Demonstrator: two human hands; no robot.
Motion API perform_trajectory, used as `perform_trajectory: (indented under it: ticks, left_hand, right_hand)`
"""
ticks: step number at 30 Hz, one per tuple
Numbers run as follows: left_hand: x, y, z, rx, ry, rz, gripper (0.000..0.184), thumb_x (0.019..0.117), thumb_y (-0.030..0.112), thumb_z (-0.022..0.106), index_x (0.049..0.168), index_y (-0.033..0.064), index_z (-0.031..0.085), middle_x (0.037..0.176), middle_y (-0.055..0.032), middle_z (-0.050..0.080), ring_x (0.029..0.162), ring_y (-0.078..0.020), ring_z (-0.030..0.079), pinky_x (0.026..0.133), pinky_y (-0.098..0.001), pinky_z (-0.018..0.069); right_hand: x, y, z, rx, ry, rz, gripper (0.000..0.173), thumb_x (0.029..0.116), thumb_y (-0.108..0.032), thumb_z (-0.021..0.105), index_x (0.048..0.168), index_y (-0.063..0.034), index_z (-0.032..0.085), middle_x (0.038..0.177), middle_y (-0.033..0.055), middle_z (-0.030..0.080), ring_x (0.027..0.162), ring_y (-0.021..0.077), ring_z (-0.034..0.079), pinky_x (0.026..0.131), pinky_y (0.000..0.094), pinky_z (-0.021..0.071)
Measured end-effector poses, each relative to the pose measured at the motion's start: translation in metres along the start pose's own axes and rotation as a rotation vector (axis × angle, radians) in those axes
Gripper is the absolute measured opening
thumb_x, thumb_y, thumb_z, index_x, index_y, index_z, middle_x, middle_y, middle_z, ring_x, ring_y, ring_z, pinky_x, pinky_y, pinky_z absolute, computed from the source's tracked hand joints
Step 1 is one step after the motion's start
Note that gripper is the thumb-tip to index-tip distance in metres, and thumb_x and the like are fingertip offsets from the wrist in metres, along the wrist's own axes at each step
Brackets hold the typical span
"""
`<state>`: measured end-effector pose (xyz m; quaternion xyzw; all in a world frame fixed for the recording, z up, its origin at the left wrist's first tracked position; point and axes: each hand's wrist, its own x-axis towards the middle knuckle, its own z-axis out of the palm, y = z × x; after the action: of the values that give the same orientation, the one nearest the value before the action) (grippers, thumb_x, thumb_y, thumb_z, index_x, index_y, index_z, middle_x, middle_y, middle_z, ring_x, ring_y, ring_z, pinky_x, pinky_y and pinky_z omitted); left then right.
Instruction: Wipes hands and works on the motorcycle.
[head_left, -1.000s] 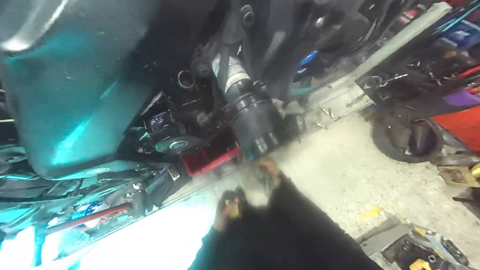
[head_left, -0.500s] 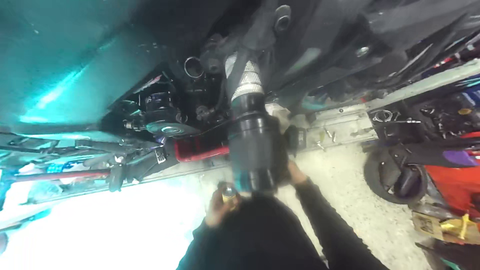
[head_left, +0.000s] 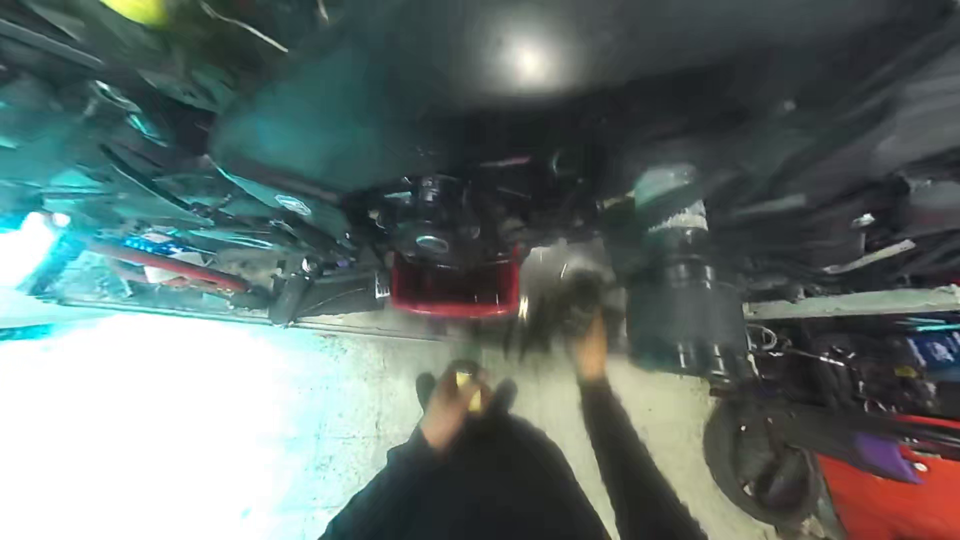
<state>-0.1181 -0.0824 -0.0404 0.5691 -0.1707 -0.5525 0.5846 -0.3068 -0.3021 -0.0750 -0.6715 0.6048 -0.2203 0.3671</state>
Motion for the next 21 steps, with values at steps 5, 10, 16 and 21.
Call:
perform_trajectory:
  ticks: [5,10,16,21]
  left_hand:
    - [0.021,0.011,0.008,-0.012,0.173,0.070,0.040,0.1050,0.027,0.058,0.129,-0.0048,0.060,0.111,-0.0157,0.074,0.102,-0.0232,0.073,0.092,-0.0413,0.0611]
    - [0.037,0.034,0.014,0.010,0.130,0.105,0.053,0.1054,0.036,0.058,0.144,0.0009,0.050,0.121,-0.0135,0.070,0.106,-0.0177,0.070,0.093,-0.0371,0.0604]
    - [0.051,0.046,0.003,0.058,-0.125,0.133,0.055,0.1026,0.030,0.063,0.146,-0.0004,0.049,0.135,-0.0160,0.063,0.117,-0.0230,0.067,0.099,-0.0425,0.0589]
    - [0.016,-0.005,-0.079,0.163,-0.190,-0.038,0.047,0.0982,0.022,0.068,0.140,0.0029,0.057,0.135,-0.0142,0.065,0.110,-0.0256,0.071,0.094,-0.0440,0.0618]
  right_hand:
    - [-0.121,-0.051,0.034,0.509,-0.634,-0.133,0.082,0.0801,-0.010,0.087,0.150,-0.0037,0.046,0.149,0.0141,0.054,0.109,0.0241,0.072,0.086,0.0403,0.0669]
    - [-0.111,-0.073,0.068,0.513,-0.304,-0.246,0.057,0.0888,-0.009,0.078,0.140,0.0009,0.057,0.129,0.0164,0.068,0.107,0.0216,0.072,0.090,0.0378,0.0648]
    - [-0.053,-0.106,0.071,0.426,0.054,-0.239,0.052,0.0898,-0.014,0.078,0.135,0.0017,0.060,0.109,0.0116,0.074,0.089,0.0152,0.073,0.082,0.0343,0.0638]
    - [-0.004,-0.113,0.086,0.236,0.188,-0.283,0.049,0.0823,-0.024,0.087,0.122,-0.0027,0.068,0.098,0.0059,0.077,0.083,0.0122,0.075,0.080,0.0345,0.0652]
